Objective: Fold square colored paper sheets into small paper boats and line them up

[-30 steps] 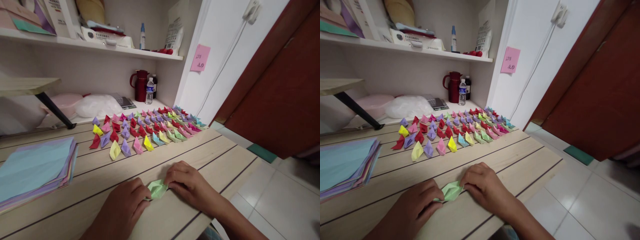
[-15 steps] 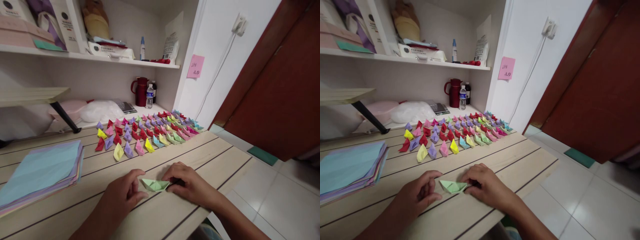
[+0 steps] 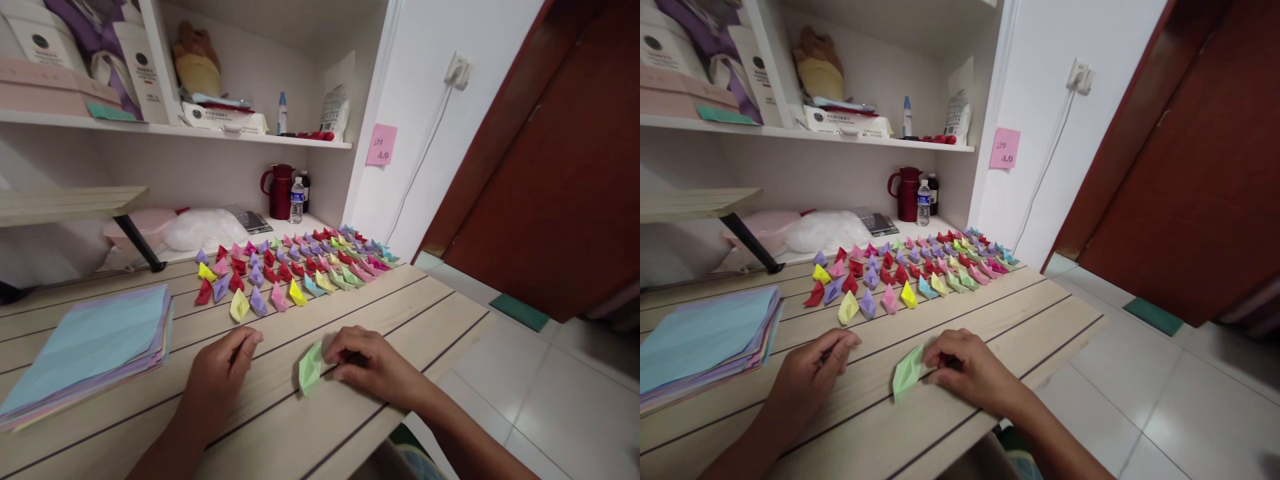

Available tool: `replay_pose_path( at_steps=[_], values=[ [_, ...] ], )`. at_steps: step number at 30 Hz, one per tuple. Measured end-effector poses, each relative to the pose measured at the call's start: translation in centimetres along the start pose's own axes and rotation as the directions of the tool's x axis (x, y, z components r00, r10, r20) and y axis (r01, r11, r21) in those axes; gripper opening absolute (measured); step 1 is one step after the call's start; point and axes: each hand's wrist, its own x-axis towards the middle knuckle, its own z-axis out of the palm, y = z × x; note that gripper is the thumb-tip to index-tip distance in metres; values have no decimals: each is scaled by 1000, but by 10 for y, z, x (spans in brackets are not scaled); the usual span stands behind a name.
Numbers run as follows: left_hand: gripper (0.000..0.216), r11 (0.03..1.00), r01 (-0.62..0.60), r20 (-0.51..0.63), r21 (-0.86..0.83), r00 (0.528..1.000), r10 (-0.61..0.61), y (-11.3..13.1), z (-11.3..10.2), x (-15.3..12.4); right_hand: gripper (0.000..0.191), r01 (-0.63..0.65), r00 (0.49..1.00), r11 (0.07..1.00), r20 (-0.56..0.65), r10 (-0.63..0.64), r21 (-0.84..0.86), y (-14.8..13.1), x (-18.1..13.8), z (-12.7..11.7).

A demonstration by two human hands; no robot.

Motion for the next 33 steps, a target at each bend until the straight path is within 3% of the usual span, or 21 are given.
replay_pose_path(
  at_steps=[6, 11, 15, 23, 27, 33],
  values=[
    [35, 993, -108, 27, 42, 994, 107, -1, 7, -2, 11, -236, 957, 966, -148, 249, 102, -19, -13, 16],
    [34, 951, -309, 168, 32, 939, 299, 6, 12, -7, 17, -242, 955, 970, -185, 234, -21, -15, -5, 12],
    [27, 905, -425, 303, -9, 861, 408, 17, 17, -12, 14, -202, 951, 979, -234, 204, 33, -16, -9, 15],
    [26, 892, -451, 393, -27, 816, 425, 22, 18, -16, 18, -157, 972, 982, -158, 173, 107, -27, -27, 25],
    [27, 901, -422, 448, -98, 790, 419, 29, 16, -17, 33, -151, 981, 986, -137, 141, -65, -27, -31, 33],
    [21, 904, -381, 506, -193, 751, 424, 41, 14, -21, 29, -170, 978, 955, -158, 134, -243, -27, -32, 44]
  ],
)
